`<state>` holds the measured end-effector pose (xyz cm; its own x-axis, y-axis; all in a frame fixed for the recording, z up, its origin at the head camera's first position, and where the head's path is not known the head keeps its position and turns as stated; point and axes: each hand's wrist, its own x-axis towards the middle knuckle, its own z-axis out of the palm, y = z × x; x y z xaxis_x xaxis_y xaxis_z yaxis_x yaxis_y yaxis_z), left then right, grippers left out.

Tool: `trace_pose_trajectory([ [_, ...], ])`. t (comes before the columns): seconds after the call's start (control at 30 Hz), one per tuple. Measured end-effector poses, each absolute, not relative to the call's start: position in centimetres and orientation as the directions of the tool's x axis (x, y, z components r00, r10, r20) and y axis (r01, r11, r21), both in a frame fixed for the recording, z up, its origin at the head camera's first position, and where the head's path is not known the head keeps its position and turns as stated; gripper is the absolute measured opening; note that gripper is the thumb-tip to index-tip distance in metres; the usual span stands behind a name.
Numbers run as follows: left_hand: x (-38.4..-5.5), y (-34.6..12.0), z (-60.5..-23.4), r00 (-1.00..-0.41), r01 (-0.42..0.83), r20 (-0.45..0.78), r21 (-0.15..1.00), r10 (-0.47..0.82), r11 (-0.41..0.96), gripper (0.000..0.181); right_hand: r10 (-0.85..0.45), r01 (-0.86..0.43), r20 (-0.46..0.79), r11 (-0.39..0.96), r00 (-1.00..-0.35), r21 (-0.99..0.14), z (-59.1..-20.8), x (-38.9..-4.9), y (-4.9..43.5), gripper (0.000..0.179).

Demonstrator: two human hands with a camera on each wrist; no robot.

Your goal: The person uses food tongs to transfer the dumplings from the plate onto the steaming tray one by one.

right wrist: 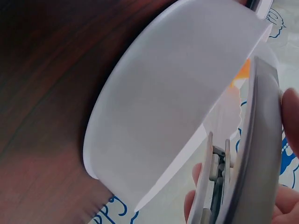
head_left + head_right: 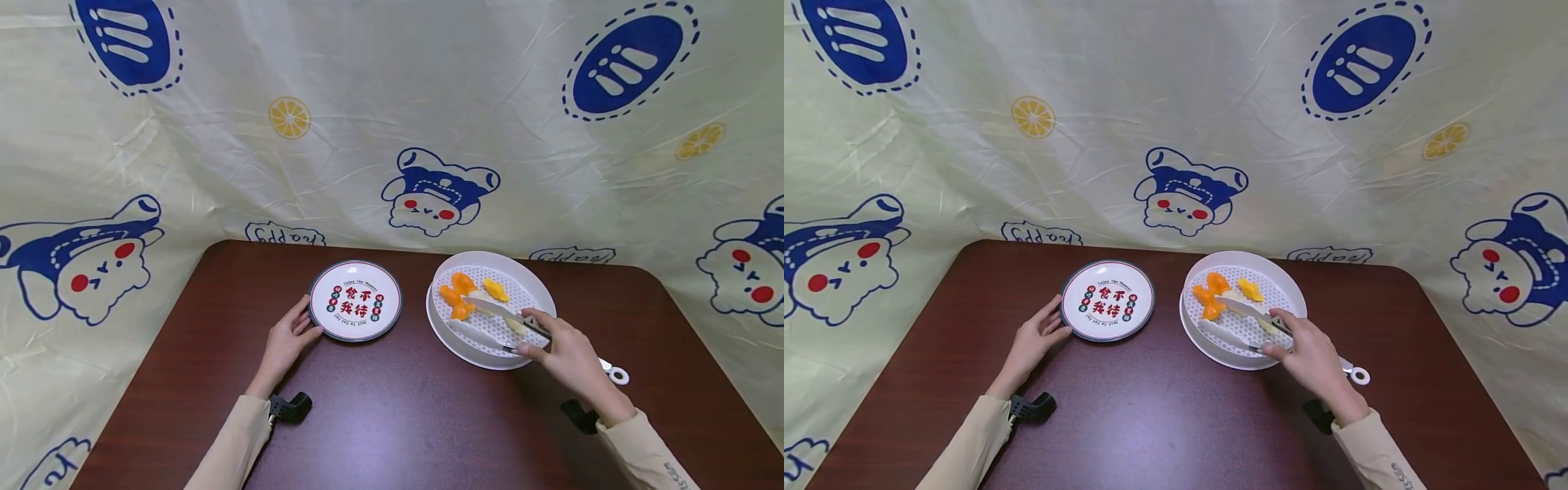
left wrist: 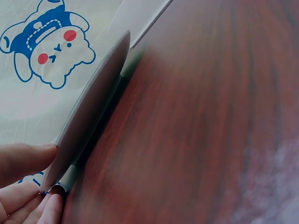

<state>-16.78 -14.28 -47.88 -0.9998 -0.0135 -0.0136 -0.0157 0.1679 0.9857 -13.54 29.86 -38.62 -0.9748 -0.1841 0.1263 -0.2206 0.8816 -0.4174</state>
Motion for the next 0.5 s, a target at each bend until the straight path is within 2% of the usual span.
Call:
trace_pose_trajectory([
  [0.23, -16.7, -14.2, -48.0, -1.000, -0.020, -0.019, 0.986, -0.012, 0.167, 0.070, -0.190, -0.199, 0.061, 0.897, -0.980, -0.394, -38.5, -13.7, 30.3, 0.062],
  [0.5, -16.1, -13.9, -46.2, -0.999, -0.035, -0.036, 0.986, 0.001, 0.161, 0.070, -0.220, -0.246, 0.111, 0.887, -0.969, -0.390, -38.5, -13.3, 30.7, 0.062],
])
